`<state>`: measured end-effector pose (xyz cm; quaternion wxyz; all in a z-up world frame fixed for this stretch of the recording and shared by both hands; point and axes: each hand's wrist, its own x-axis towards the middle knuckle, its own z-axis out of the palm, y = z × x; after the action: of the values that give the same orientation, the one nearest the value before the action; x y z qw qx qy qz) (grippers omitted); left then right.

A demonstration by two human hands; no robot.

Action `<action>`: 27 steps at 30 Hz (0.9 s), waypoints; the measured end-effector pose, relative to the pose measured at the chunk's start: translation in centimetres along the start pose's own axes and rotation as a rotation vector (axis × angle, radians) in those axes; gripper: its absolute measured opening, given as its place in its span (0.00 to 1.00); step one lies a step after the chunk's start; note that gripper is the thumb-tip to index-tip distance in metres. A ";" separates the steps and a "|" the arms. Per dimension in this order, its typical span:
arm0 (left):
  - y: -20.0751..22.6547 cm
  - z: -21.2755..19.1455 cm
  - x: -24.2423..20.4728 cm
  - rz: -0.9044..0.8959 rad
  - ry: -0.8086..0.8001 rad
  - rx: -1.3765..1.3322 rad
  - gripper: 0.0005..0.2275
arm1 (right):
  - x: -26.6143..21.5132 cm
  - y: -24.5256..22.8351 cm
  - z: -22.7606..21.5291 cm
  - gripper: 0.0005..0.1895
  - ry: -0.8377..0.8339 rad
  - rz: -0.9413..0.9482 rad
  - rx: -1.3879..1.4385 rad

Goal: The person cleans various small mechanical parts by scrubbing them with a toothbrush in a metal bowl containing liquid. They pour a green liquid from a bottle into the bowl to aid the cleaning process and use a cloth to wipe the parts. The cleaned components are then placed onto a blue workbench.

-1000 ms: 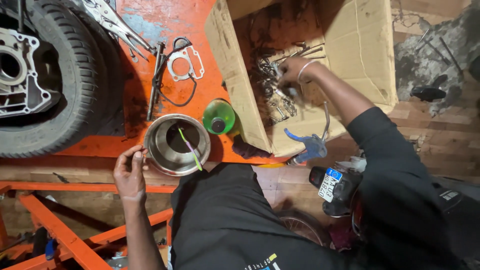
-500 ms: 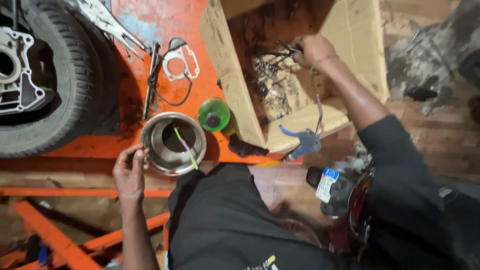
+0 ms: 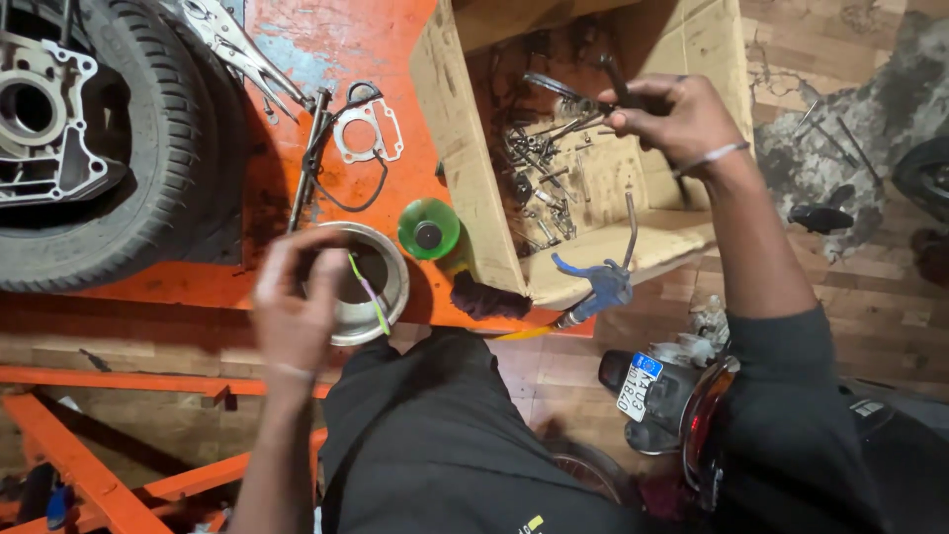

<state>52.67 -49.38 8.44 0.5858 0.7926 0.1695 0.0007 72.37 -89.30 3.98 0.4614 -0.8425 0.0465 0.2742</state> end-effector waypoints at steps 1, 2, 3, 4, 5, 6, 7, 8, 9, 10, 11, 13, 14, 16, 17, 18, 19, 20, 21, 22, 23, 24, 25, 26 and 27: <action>2.4 1.6 0.0 0.050 -0.092 -0.086 0.08 | -0.7 0.0 -0.7 0.13 -0.017 -0.086 0.070; 4.3 4.1 0.0 0.054 -0.091 -0.089 0.08 | -1.6 -0.4 -1.1 0.13 -0.015 -0.089 0.067; 6.2 6.6 0.1 0.168 -0.193 -0.063 0.14 | -2.4 -0.9 -1.4 0.12 -0.005 -0.140 -0.001; 8.2 9.0 0.1 0.282 -0.296 -0.035 0.21 | -3.3 -1.4 -1.7 0.10 0.006 -0.190 -0.068; 8.0 11.2 1.2 0.291 -0.296 -0.035 0.21 | -4.1 -1.9 -1.8 0.10 0.013 -0.196 -0.069; 7.9 13.5 2.2 0.285 -0.274 -0.042 0.27 | -4.8 -2.3 -1.9 0.12 -0.031 -0.218 0.055; 7.8 15.9 3.2 0.277 -0.256 -0.051 0.32 | -5.8 -2.6 -2.1 0.15 -0.074 -0.234 0.178; 6.7 17.1 3.7 0.284 -0.261 -0.054 0.32 | -6.4 -2.8 -1.9 0.15 -0.065 -0.235 0.176; 5.7 18.4 4.2 0.227 -0.301 -0.078 0.29 | -7.2 -3.0 -1.8 0.16 -0.043 -0.237 0.177; 4.7 19.8 4.7 0.170 -0.342 -0.100 0.25 | -7.8 -3.1 -1.7 0.16 -0.020 -0.239 0.177; 4.5 20.1 4.7 0.175 -0.349 -0.103 0.25 | -8.4 -3.3 -1.7 0.16 -0.011 -0.238 0.176; 3.8 20.4 4.5 0.180 -0.396 -0.295 0.21 | -9.3 -3.7 -1.3 0.15 0.131 -0.264 0.009; 4.6 20.1 4.4 0.181 -0.403 -0.290 0.21 | -9.9 -4.0 -1.3 0.15 0.136 -0.261 0.016; 6.0 19.0 3.6 -0.071 -0.509 -0.689 0.18 | -11.3 -4.6 -0.8 0.16 0.135 -0.396 -0.170; 6.0 18.8 3.6 -0.070 -0.510 -0.686 0.18 | -11.7 -4.5 -0.5 0.16 0.137 -0.397 -0.167; 6.1 18.5 3.4 -0.076 -0.490 -0.722 0.14 | -12.2 -4.6 -0.3 0.16 0.074 -0.356 0.017; 6.2 18.2 3.5 -0.078 -0.473 -0.754 0.11 | -12.5 -4.8 -0.1 0.17 0.015 -0.317 0.202; 6.3 17.6 3.2 -0.072 -0.476 -0.748 0.11 | -13.0 -5.0 0.2 0.17 0.020 -0.323 0.207; 6.3 16.9 2.9 -0.094 -0.469 -0.811 0.10 | -13.6 -5.3 0.6 0.16 0.017 -0.357 0.249; 6.4 16.2 2.6 -0.116 -0.461 -0.874 0.09 | -14.2 -5.6 1.0 0.16 0.014 -0.392 0.291; 7.0 15.1 2.5 -0.109 -0.460 -0.866 0.09 | -14.6 -6.0 1.3 0.16 0.014 -0.400 0.297; 7.5 13.9 2.4 -0.151 -0.455 -0.894 0.09 | -14.9 -6.5 1.8 0.15 0.056 -0.343 0.338; 7.9 12.6 2.0 -0.202 -0.443 -0.925 0.09 | -15.5 -6.9 2.4 0.14 0.090 -0.277 0.377; 7.8 11.4 1.8 -0.204 -0.435 -0.919 0.09 | -15.8 -6.3 3.3 0.14 0.082 -0.278 0.383; 7.7 10.3 1.4 -0.209 -0.431 -0.955 0.09 | -16.3 -5.6 4.1 0.15 0.141 -0.224 0.474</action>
<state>58.08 -60.58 12.05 0.8998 0.3986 0.1042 -0.1436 58.71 -85.64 14.71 0.6688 -0.7279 0.0477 0.1435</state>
